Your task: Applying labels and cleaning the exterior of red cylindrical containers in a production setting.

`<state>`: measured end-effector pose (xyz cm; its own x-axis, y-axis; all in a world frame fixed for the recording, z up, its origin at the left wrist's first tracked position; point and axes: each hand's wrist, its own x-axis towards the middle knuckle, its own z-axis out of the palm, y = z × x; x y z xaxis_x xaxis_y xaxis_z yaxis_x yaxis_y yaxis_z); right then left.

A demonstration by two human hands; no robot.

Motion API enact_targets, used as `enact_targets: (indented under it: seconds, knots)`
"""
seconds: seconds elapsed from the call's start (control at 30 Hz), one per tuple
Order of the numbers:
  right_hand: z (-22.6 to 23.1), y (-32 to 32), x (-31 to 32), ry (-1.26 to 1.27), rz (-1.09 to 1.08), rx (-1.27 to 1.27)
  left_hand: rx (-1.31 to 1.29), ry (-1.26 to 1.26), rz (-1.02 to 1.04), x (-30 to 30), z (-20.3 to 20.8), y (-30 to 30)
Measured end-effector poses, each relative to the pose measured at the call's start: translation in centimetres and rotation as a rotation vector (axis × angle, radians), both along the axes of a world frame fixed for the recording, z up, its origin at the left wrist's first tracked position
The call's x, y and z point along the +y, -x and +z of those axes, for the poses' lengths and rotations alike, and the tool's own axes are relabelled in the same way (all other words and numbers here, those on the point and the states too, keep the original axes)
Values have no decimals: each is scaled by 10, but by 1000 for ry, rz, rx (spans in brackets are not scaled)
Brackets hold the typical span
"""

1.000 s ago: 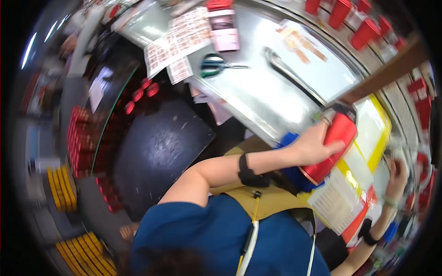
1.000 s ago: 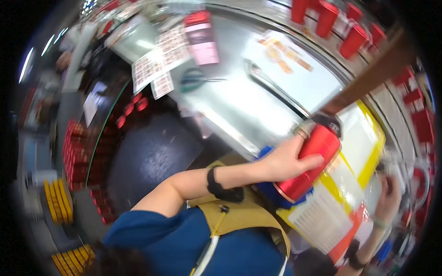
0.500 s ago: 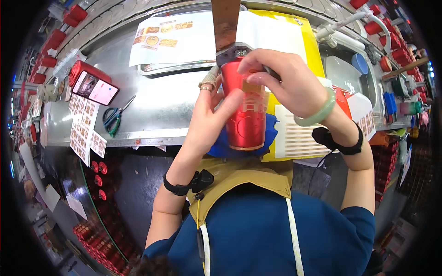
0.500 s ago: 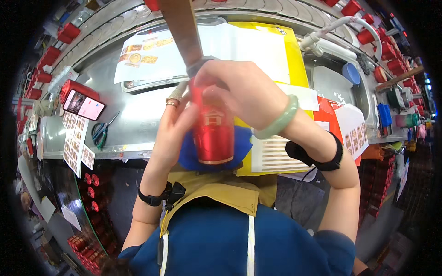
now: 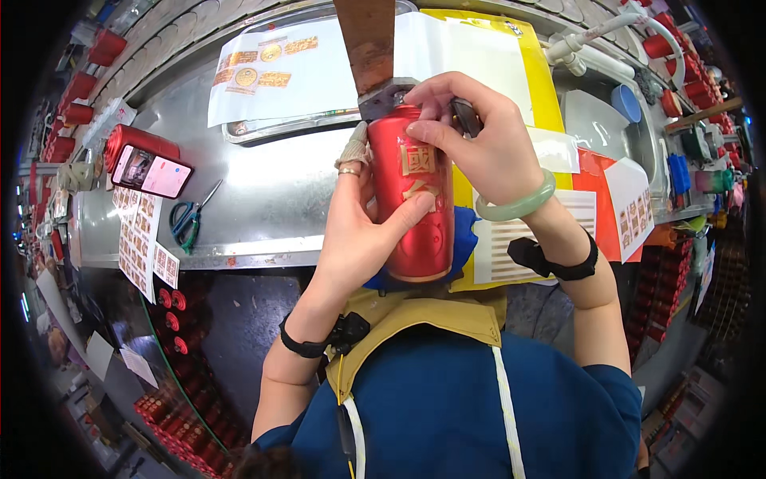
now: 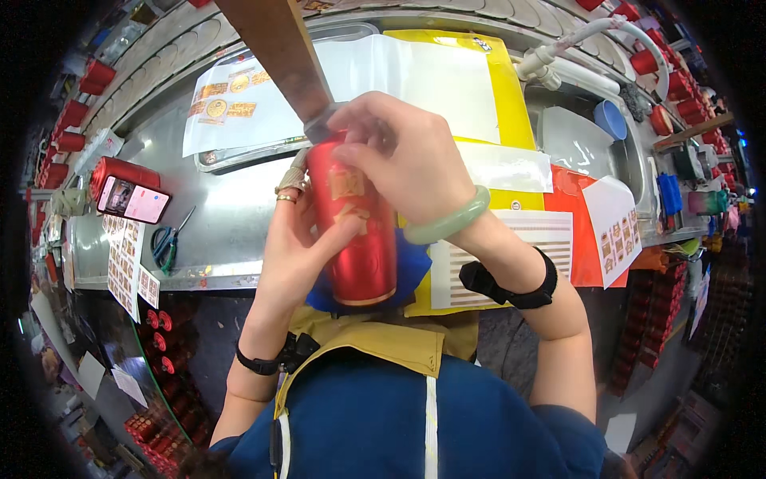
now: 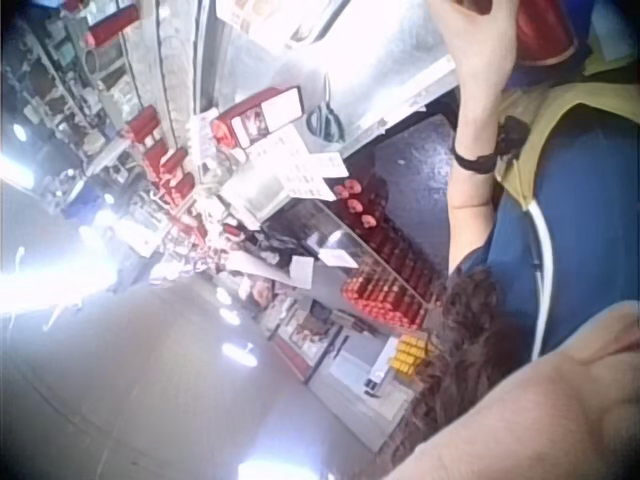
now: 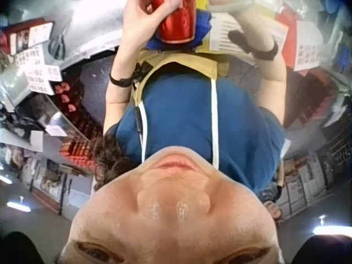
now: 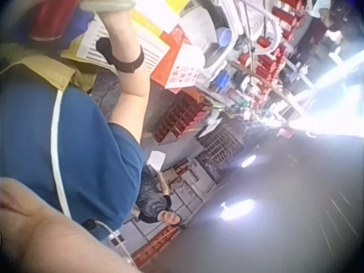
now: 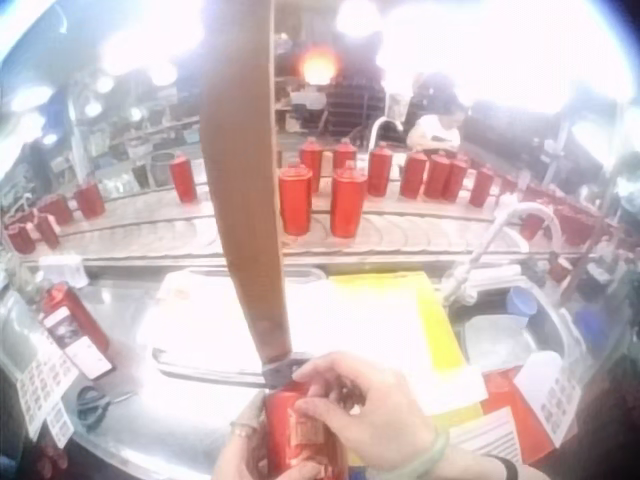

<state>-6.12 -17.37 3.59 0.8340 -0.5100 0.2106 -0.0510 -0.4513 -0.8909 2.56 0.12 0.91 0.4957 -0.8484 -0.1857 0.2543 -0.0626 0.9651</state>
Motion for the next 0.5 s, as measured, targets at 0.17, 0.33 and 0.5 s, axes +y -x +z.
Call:
enact_targets:
  seconds: [0.17, 0.33, 0.5]
  knots:
    - [-5, 0, -1, -65, 2, -18, 52, -16, 23, 0, 4, 5]
    - [-5, -1, 0, -56, -11, -38, 44, -10, 29, -1, 4, 6]
    - [-5, -1, 1, -69, -17, -23, 64, -37, 23, -1, 4, 6]
